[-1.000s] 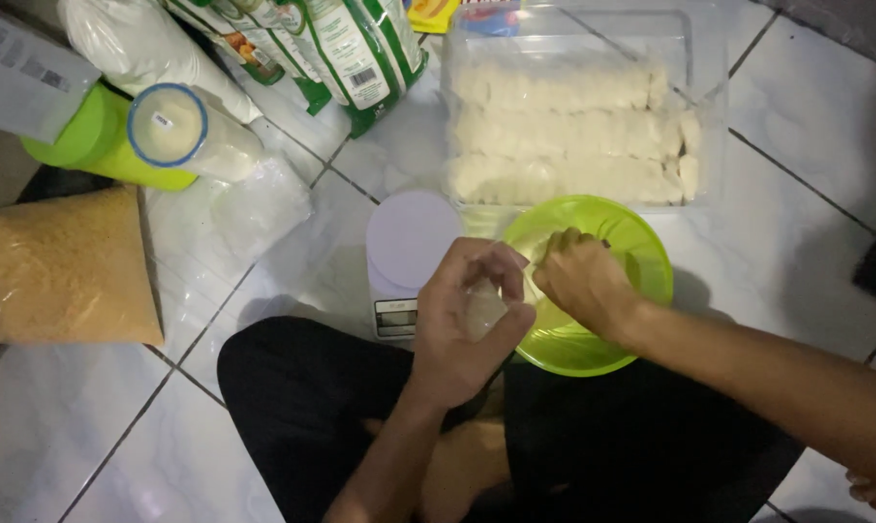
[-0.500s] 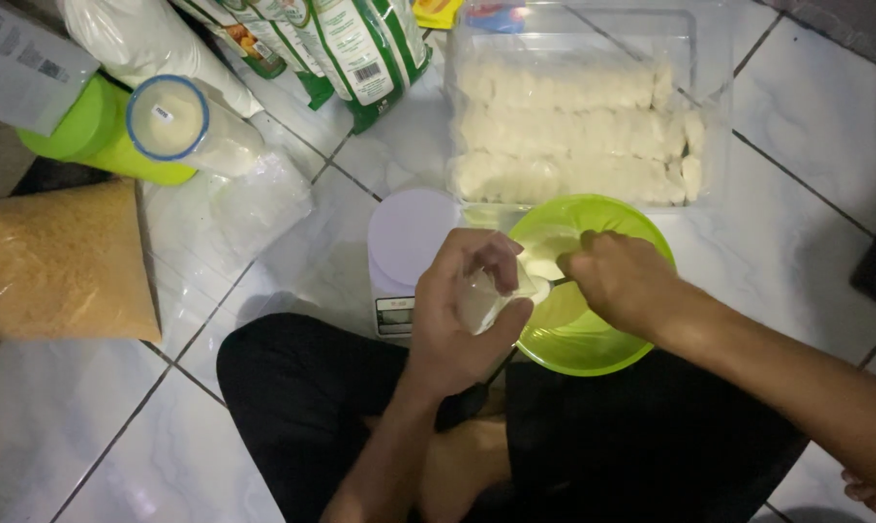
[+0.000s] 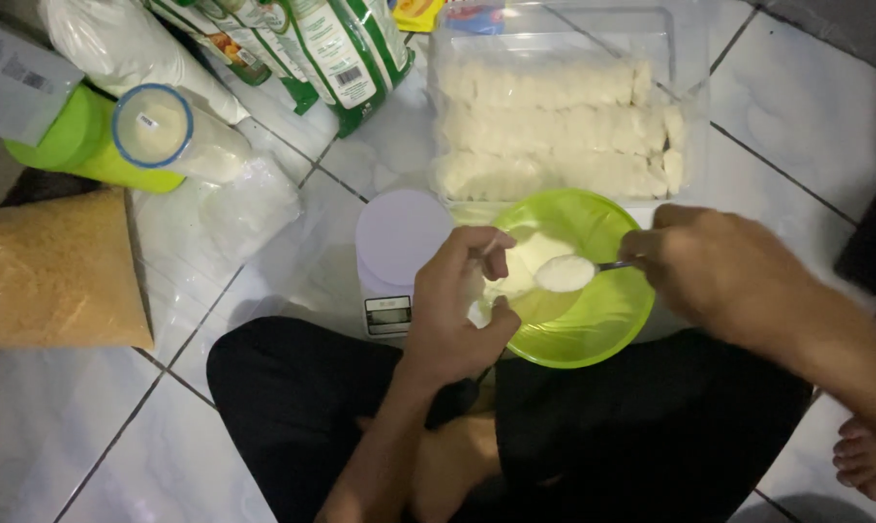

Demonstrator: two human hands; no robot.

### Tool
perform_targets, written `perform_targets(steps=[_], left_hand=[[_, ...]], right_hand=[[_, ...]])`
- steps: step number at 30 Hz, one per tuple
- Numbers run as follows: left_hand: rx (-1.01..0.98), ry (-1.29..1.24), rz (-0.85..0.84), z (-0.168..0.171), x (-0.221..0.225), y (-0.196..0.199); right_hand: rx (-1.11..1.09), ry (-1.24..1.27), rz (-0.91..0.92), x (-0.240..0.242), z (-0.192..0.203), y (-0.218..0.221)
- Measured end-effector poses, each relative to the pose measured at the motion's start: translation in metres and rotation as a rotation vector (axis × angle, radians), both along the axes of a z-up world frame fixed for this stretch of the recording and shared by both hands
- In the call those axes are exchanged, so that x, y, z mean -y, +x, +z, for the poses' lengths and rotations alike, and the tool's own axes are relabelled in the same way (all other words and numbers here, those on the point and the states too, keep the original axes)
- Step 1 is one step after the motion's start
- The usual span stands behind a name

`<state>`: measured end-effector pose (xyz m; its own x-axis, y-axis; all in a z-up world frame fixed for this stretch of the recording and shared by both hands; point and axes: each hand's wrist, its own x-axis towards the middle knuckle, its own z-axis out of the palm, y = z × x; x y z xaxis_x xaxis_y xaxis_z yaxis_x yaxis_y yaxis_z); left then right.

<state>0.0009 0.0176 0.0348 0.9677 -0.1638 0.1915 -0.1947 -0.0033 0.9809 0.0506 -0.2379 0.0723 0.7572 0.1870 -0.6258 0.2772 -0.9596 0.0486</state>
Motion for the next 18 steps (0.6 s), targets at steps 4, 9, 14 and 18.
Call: perform_targets(steps=[4,9,14,18], left_hand=[[0.074,0.140,0.021,-0.006,0.007,-0.001],[0.092,0.249,0.024,-0.007,0.015,-0.002],[0.117,0.353,0.033,-0.007,0.022,-0.003],[0.191,0.426,0.060,-0.014,0.026,0.000]], right_hand=[[0.058,-0.006,0.012,0.025,0.021,0.000],[0.394,0.129,0.052,0.054,0.027,-0.003],[0.520,0.268,0.171,0.062,0.035,0.003],[0.476,0.288,0.186,0.054,0.045,0.009]])
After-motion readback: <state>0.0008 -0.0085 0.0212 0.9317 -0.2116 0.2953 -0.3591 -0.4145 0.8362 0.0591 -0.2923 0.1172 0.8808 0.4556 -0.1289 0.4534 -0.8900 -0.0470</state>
